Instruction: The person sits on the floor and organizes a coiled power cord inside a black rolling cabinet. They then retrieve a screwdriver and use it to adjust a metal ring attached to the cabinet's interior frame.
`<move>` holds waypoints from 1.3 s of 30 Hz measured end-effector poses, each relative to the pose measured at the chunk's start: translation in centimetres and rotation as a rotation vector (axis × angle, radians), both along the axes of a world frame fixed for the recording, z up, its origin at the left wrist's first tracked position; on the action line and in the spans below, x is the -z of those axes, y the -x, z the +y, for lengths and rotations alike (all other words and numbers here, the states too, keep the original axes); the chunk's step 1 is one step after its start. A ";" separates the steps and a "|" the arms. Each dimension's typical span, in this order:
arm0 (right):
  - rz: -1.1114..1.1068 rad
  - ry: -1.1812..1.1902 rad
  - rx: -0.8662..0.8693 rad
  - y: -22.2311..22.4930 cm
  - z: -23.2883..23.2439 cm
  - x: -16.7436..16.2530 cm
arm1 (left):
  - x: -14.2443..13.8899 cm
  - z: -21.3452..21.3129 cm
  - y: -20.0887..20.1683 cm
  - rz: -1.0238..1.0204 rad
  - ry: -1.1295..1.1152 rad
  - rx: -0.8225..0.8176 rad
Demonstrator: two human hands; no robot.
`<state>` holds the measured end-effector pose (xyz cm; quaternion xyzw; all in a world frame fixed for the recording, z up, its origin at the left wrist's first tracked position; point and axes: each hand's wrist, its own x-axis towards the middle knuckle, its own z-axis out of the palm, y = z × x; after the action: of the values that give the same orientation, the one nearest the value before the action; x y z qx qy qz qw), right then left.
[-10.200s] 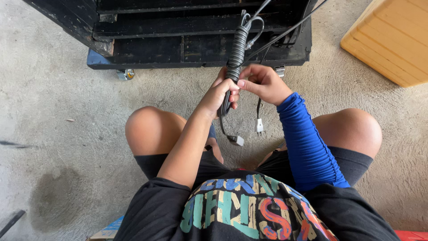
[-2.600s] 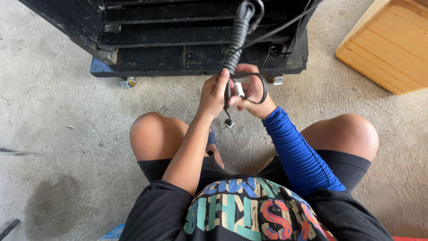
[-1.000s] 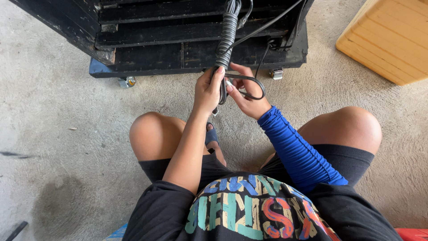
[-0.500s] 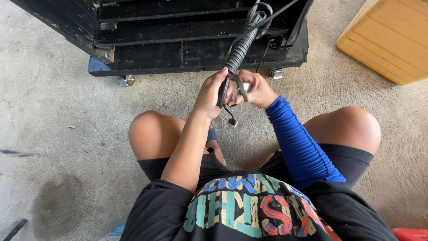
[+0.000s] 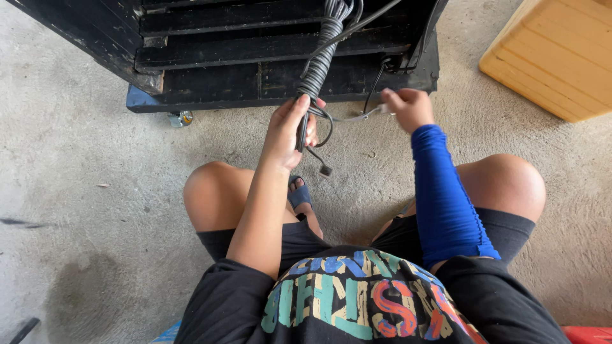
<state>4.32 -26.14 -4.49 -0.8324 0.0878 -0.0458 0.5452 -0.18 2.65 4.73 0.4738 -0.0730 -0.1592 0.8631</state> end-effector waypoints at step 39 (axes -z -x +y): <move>-0.214 -0.612 -0.633 5.1 6.6 -7.2 | 0.7 -1.6 1.7 0.195 0.399 0.286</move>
<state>-0.79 -19.57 2.71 -0.6094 -0.2185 0.0657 0.7593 -1.92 1.02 3.99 0.2615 -0.0855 -0.3070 0.9111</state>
